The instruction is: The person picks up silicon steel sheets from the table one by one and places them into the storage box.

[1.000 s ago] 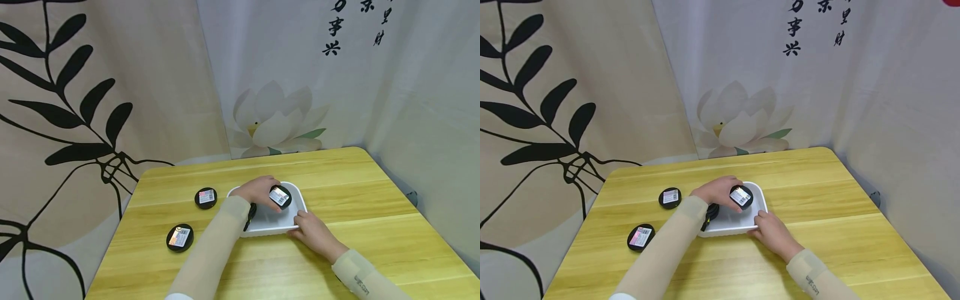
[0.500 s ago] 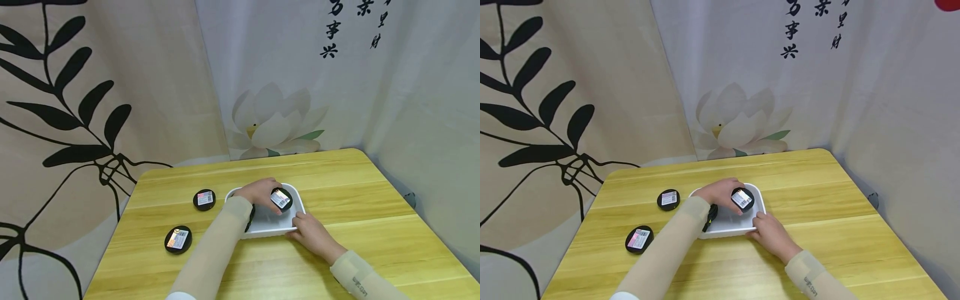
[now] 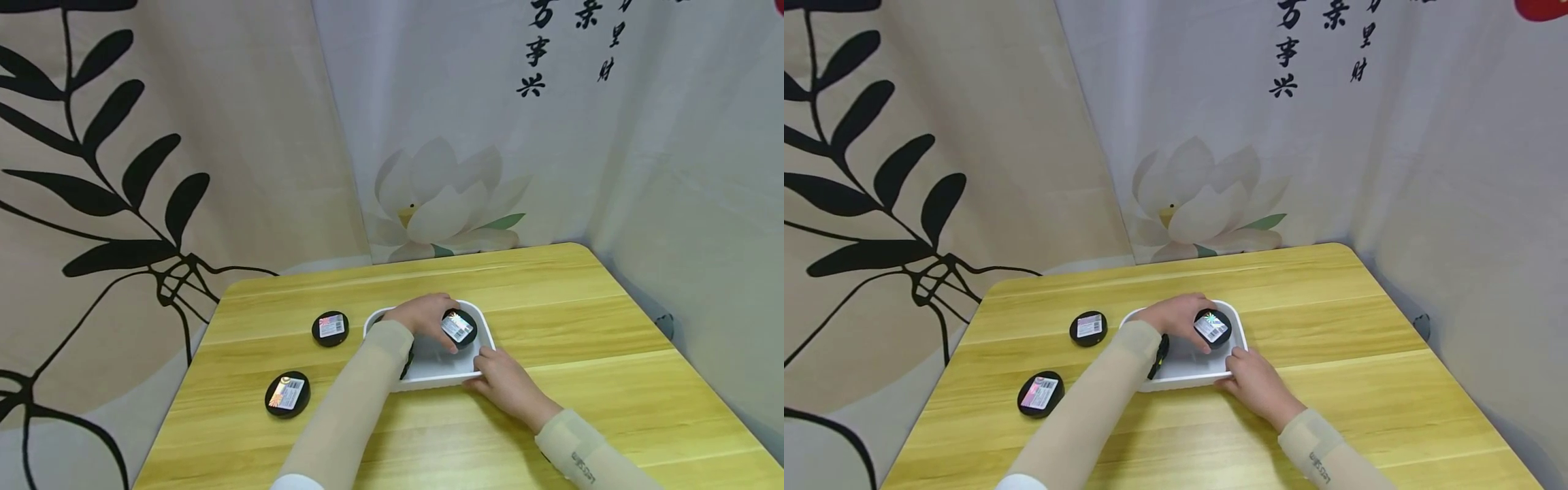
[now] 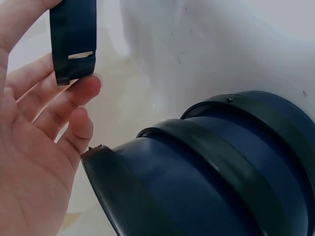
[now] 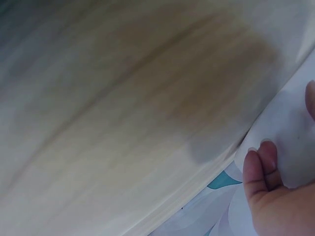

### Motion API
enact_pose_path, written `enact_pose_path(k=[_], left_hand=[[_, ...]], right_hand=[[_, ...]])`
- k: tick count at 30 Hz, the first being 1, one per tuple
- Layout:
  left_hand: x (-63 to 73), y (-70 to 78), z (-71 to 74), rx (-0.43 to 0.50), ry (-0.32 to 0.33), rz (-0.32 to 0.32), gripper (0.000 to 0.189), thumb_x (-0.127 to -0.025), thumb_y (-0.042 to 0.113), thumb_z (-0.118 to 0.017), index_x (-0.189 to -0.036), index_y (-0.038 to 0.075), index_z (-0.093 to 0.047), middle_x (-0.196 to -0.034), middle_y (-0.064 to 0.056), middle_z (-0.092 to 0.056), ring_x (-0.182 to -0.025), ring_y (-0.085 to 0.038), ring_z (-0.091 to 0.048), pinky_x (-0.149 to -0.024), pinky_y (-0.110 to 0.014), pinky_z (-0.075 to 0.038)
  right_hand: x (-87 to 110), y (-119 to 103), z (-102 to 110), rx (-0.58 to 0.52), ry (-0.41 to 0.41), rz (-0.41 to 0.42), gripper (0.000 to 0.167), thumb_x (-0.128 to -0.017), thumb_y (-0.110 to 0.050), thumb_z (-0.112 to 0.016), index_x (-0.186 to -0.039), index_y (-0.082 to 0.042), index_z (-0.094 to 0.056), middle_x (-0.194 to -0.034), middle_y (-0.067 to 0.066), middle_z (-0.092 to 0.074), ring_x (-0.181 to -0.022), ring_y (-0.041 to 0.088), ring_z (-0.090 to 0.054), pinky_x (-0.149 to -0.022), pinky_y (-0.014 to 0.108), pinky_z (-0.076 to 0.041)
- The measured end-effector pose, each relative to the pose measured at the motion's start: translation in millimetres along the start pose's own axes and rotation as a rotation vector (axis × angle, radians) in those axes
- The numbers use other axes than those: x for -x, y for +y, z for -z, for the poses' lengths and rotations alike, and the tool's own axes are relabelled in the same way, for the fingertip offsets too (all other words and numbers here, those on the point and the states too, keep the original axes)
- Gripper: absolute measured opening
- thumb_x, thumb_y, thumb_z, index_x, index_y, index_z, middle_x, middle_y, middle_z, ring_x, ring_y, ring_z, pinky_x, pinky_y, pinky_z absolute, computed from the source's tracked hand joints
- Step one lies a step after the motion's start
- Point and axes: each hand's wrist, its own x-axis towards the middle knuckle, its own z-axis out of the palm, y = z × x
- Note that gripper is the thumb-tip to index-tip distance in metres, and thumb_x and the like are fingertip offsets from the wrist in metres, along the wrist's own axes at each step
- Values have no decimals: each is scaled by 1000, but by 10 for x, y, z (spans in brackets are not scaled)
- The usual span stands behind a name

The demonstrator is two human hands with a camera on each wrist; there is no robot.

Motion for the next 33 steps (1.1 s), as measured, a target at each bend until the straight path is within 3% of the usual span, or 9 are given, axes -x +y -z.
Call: enact_pose_path(k=[16, 33], left_hand=[[-36, -84, -154, -4, -25, -18, 85, -64, 45, -94, -138, 22, -58, -124, 6, -63, -109, -8, -58, -98, -24, -48], [-91, -42, -202, -28, -8, -20, 83, -67, 47, -92, -139, 25, -56, -132, 9, -62, -112, -7, -57, -99, -26, -48]], right_hand=[[-13, -22, -47, -14, -12, 0, 25, -81, -34, -82, -81, -16, -64, -80, -11, -52, -76, 10, -48, -68, 29, -46], [3, 12, -27, -11, 3, -19, 26, -80, -34, -83, -82, -16, -65, -83, -11, -55, -79, 11, -51, -70, 32, -47]])
